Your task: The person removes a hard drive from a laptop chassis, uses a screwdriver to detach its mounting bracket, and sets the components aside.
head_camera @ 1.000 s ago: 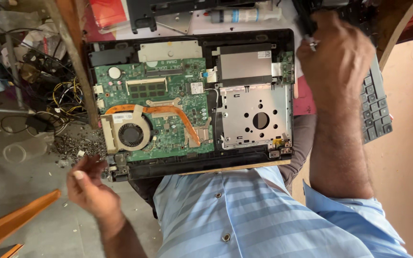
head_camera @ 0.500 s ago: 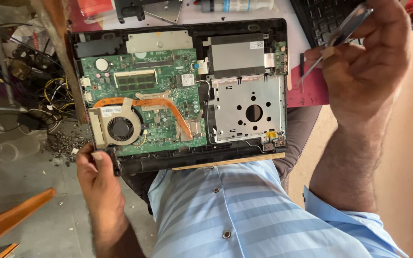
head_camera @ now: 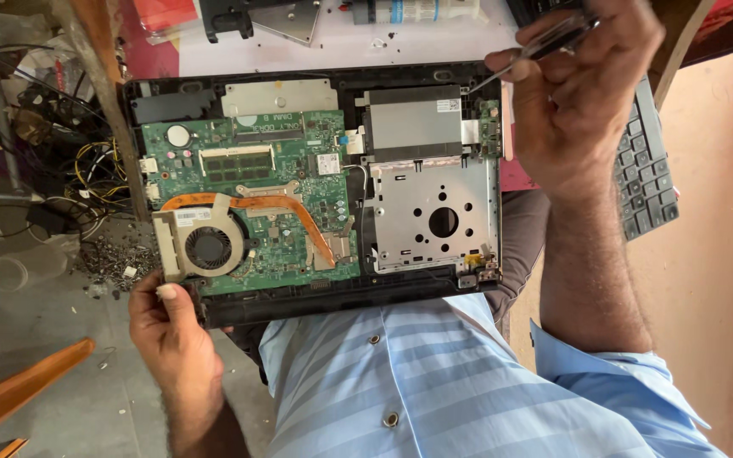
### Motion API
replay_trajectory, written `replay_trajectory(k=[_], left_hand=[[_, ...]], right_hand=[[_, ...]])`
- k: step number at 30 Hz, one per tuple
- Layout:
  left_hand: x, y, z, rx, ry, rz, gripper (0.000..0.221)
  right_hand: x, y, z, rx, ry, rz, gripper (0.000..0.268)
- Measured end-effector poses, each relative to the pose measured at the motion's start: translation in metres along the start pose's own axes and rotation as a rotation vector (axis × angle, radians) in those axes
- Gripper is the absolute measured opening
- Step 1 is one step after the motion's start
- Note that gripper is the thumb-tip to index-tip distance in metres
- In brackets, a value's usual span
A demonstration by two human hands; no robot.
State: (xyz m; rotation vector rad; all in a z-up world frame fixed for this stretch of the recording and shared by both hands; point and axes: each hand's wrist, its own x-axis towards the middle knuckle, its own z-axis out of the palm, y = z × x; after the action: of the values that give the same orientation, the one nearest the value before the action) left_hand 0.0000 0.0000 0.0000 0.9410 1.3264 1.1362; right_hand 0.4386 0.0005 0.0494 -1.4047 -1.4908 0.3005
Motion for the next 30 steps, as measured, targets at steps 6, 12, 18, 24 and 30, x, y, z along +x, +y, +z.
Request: replay_trajectory(k=[6, 12, 18, 24, 30], left_hand=[[-0.007, 0.005, -0.001, 0.039, 0.014, -0.054, 0.045], [-0.009, 0.005, -0.013, 0.018, -0.047, -0.040, 0.046], [-0.004, 0.003, -0.025, 0.134, -0.102, 0.102, 0.049], [0.002, 0.005, -0.029, 0.099, -0.150, 0.104, 0.060], [0.003, 0.003, -0.034, 0.053, -0.139, 0.060, 0.066]], right_hand=[[-0.001, -0.002, 0.008, -0.091, -0.015, -0.034, 0.048], [0.005, -0.003, 0.012, -0.103, -0.032, -0.113, 0.051], [0.008, -0.003, 0.014, -0.148, -0.019, -0.138, 0.052], [0.001, 0.002, 0.010, -0.071, -0.030, -0.083, 0.053], [0.005, -0.006, 0.009, -0.202, -0.037, -0.103, 0.047]])
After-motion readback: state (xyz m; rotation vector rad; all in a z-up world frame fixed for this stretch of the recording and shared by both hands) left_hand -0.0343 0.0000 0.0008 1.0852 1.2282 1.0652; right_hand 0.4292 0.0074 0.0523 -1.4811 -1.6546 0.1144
